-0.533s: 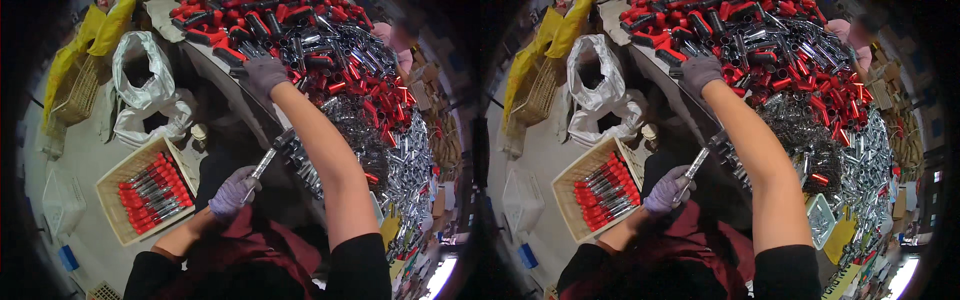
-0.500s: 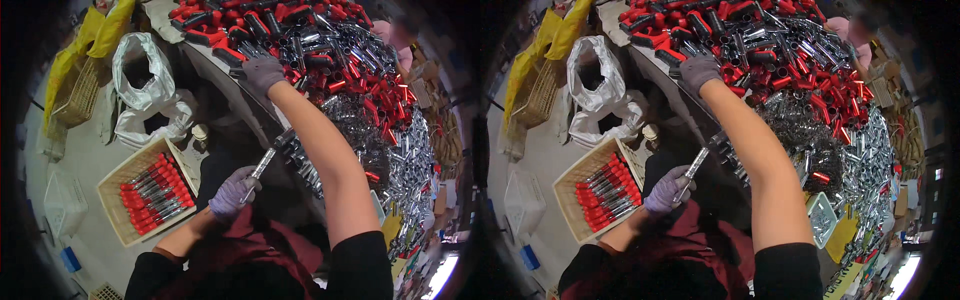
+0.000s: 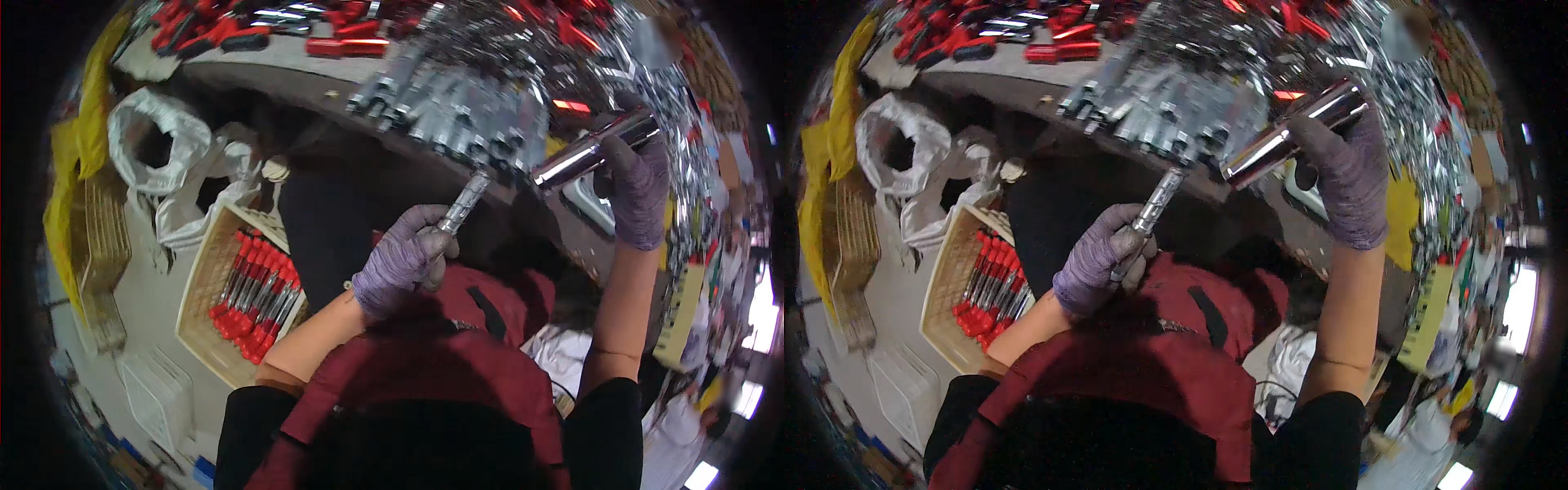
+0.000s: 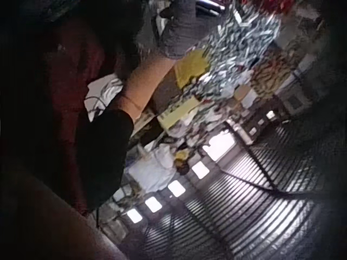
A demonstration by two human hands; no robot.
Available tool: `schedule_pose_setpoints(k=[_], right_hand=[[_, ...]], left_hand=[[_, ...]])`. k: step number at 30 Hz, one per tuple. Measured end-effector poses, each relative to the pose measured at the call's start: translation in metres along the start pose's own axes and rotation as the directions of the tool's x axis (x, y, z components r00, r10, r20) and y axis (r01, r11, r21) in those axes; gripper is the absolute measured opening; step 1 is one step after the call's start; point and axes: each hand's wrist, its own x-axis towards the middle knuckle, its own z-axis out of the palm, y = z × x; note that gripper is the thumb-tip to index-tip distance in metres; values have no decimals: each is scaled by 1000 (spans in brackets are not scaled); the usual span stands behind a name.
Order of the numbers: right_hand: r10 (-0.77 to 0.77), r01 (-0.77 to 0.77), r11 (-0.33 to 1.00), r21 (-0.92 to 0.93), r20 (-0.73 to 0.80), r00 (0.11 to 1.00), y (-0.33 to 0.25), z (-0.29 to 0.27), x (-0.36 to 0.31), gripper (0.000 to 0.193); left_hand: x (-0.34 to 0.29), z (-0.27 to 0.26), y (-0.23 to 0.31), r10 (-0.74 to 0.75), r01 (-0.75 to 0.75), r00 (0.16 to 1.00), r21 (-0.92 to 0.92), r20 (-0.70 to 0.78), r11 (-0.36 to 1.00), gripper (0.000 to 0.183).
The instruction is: Manually assembling metal hardware components into sub-assemblies at a factory workbench.
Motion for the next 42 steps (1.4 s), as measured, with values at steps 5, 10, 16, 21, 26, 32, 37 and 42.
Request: schedule_pose_setpoints(k=[5, 10, 16, 21, 26, 32, 37, 42], right_hand=[[144, -139, 989, 56, -102, 984, 18, -53, -65, 55], [363, -359, 932, 54, -89, 928, 35, -98, -115, 39], [447, -440, 884, 161, -15, 894, 58, -110, -138, 31], [145, -156, 973, -170, -76, 986, 86, -107, -144, 31], [85, -120, 952, -283, -135, 987, 105, -81, -146, 31], [-47, 46, 953, -299, 5, 999, 113, -53, -161, 19], [-253, 434, 725, -535, 380, 890, 94, -90, -119, 22], [125, 208, 366, -907, 269, 955, 123, -120, -17, 23]], left_hand=[[6, 46, -42, -179, 163, 965, 97, 192, 982, 42], [8, 83, -77, 13, -203, 955, 623, 296, 756, 40], [7, 100, -84, -61, -34, 971, 386, 231, 922, 30], [11, 84, -99, -245, 213, 952, 176, 181, 961, 35], [14, 81, -110, -404, 404, 865, 67, 298, 912, 74], [20, 104, -83, -420, 330, 818, 279, 393, 902, 71], [51, 58, -119, 111, -495, 836, 650, 538, 577, 61], [53, 97, -58, -332, 255, 892, 264, 307, 930, 61]])
